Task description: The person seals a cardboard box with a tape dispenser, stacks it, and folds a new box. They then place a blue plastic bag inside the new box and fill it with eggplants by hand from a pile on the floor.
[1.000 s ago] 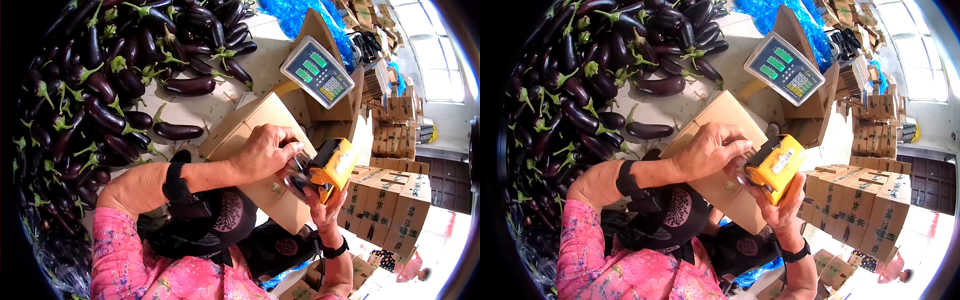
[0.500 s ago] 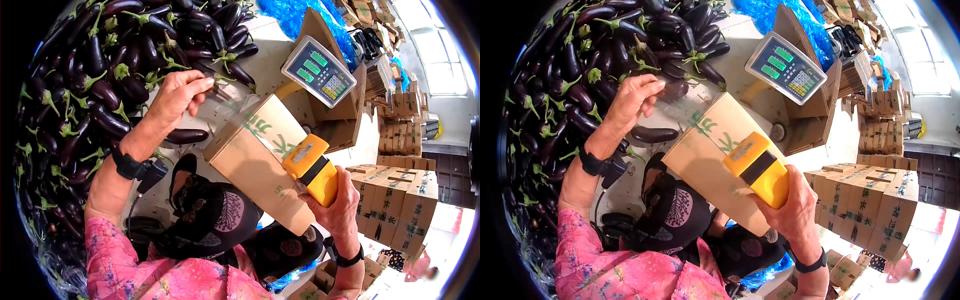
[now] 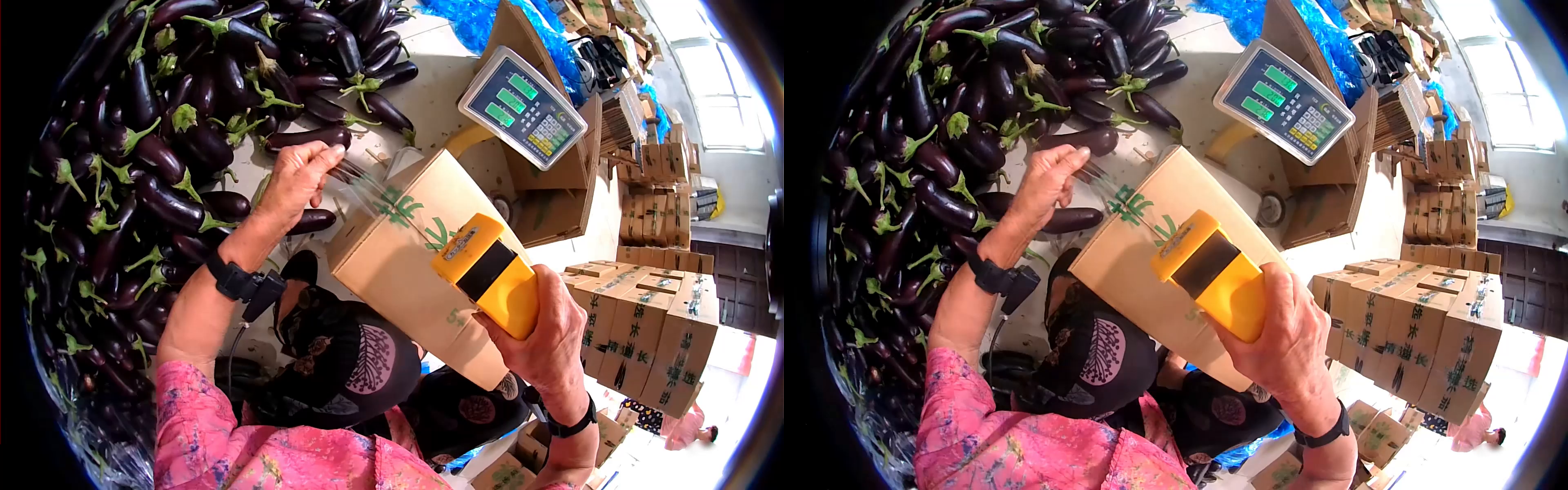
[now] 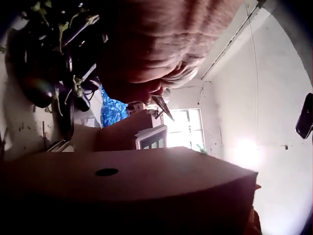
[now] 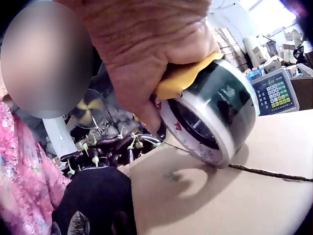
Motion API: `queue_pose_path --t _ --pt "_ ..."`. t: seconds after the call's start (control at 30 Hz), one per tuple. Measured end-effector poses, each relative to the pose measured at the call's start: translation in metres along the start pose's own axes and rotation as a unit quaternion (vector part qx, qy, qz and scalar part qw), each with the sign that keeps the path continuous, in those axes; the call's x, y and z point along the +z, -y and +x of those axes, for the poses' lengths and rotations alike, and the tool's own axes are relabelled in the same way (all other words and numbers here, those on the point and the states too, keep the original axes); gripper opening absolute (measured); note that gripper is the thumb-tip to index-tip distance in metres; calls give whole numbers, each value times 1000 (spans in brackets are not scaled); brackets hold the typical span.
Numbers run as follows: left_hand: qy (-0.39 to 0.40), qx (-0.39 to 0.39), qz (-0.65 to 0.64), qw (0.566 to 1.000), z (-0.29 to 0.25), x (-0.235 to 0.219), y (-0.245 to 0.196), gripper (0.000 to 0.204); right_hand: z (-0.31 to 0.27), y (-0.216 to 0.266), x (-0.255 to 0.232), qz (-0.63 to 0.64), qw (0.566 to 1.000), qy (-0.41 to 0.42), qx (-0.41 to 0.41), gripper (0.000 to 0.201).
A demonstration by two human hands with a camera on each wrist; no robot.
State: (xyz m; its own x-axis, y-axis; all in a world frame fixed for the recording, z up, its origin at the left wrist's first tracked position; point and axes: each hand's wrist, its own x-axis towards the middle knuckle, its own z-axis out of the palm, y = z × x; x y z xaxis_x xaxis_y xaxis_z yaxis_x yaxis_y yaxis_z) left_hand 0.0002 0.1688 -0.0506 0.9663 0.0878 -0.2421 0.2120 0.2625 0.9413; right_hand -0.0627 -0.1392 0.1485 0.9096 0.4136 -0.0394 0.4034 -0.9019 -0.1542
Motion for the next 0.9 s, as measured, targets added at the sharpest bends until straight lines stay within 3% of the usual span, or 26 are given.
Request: queue_pose_path --t 0.13,0.17,0.23,0.33,0.43,0.47,0.57,0.6,0.67,0.77,0.83,0.9 --pt "32 -8 113 993 1 14 24 37 5 2 -1 -3 1000 19 3 66" --pt "38 129 219 967 15 10 61 38 5 3 -1 1 1000 20 5 66" --pt "83 177 323 926 7 22 70 33 8 5 0 8 1000 21 9 65" --pt "45 197 355 913 -5 37 56 27 8 5 2 8 999 27 17 64" --pt "76 233 457 855 5 35 65 22 13 8 2 1 1000 15 3 64" --pt "72 278 461 840 7 36 65 18 14 9 3 7 1000 8 0 62" --pt "53 153 458 874 12 37 76 19 15 9 5 1 1000 18 11 62" --pt "128 146 551 811 14 31 81 25 16 9 4 1 1000 27 9 63" --pt "100 112 511 846 10 18 118 26 13 9 2 6 1000 15 -6 63" --pt "81 78 448 887 3 7 136 29 9 10 3 12 999 20 23 61" --pt "47 51 391 918 19 16 109 31 8 9 5 18 1000 7 23 60" --pt "28 81 215 973 23 31 55 33 10 8 6 22 1000 6 16 60"
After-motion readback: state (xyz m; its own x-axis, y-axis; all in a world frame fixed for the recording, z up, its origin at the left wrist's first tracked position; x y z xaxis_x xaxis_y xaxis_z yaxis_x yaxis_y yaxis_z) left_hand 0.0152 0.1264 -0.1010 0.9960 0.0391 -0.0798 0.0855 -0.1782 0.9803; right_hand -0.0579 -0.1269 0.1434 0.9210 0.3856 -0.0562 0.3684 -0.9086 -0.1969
